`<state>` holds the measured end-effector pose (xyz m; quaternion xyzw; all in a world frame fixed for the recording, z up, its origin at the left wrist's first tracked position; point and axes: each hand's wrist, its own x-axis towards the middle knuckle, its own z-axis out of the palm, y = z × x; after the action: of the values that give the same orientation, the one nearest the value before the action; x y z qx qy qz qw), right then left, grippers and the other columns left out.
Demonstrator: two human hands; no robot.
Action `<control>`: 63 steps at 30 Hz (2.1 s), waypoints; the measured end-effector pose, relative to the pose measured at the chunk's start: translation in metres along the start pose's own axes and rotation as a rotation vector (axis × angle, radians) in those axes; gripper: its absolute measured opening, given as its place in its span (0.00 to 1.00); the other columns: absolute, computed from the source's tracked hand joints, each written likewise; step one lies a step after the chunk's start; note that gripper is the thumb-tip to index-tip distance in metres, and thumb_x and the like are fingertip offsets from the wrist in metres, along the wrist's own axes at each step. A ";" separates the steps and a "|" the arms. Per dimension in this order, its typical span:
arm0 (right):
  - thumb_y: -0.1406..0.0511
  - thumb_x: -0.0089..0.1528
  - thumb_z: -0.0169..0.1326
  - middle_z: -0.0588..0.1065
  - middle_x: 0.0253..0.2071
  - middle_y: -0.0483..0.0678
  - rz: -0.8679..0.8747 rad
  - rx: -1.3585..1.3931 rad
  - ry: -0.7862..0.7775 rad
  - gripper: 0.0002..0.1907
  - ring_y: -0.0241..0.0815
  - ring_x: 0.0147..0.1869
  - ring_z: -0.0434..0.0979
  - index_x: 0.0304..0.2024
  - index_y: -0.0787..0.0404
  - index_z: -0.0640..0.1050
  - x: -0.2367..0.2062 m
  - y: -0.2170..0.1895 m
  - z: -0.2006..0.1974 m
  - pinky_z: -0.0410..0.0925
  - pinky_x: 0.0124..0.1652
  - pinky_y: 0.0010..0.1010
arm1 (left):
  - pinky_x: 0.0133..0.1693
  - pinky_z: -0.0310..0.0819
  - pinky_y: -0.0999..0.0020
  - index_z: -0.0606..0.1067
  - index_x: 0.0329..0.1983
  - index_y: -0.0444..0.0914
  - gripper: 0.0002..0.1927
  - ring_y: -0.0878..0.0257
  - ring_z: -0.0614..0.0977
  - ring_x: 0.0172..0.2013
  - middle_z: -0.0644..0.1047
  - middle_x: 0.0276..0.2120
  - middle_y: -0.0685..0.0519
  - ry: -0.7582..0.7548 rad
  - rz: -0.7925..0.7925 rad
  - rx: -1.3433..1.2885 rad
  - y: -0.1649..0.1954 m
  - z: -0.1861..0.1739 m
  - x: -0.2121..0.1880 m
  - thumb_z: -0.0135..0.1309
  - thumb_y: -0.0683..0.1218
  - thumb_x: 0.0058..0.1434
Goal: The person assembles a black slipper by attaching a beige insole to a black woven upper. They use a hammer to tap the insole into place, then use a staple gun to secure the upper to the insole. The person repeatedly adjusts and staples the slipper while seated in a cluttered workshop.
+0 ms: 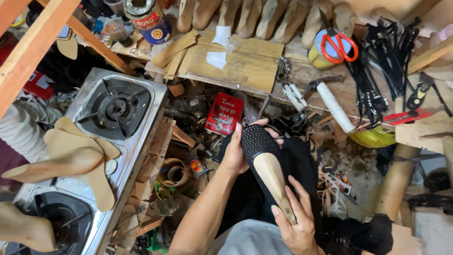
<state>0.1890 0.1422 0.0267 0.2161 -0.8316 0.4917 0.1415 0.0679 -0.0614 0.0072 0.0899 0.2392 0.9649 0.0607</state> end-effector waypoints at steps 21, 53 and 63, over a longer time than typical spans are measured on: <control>0.56 0.53 0.67 0.66 0.69 0.64 0.167 0.129 -0.428 0.48 0.57 0.72 0.67 0.69 0.71 0.62 0.067 0.011 -0.020 0.59 0.66 0.38 | 0.77 0.45 0.56 0.50 0.81 0.37 0.54 0.47 0.54 0.79 0.54 0.79 0.40 -0.311 -0.034 0.962 -0.007 0.018 -0.087 0.60 0.62 0.59; 0.74 0.58 0.60 0.79 0.39 0.54 -0.354 -0.380 -0.127 0.06 0.52 0.39 0.82 0.38 0.67 0.78 0.062 -0.006 -0.064 0.74 0.39 0.39 | 0.66 0.66 0.56 0.61 0.73 0.31 0.51 0.41 0.72 0.66 0.68 0.66 0.37 -0.255 -0.001 1.415 -0.019 0.058 -0.068 0.71 0.53 0.50; 0.70 0.53 0.62 0.78 0.46 0.54 -0.403 -0.297 -0.321 0.15 0.52 0.44 0.80 0.43 0.65 0.79 0.081 0.004 -0.082 0.74 0.43 0.40 | 0.63 0.69 0.56 0.61 0.73 0.33 0.49 0.42 0.73 0.64 0.69 0.64 0.38 -0.277 -0.021 1.421 -0.018 0.062 -0.059 0.68 0.53 0.51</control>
<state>0.1187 0.1983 0.0996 0.4286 -0.8465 0.2864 0.1330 0.1398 -0.0269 0.0442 0.2269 0.7996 0.5554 0.0268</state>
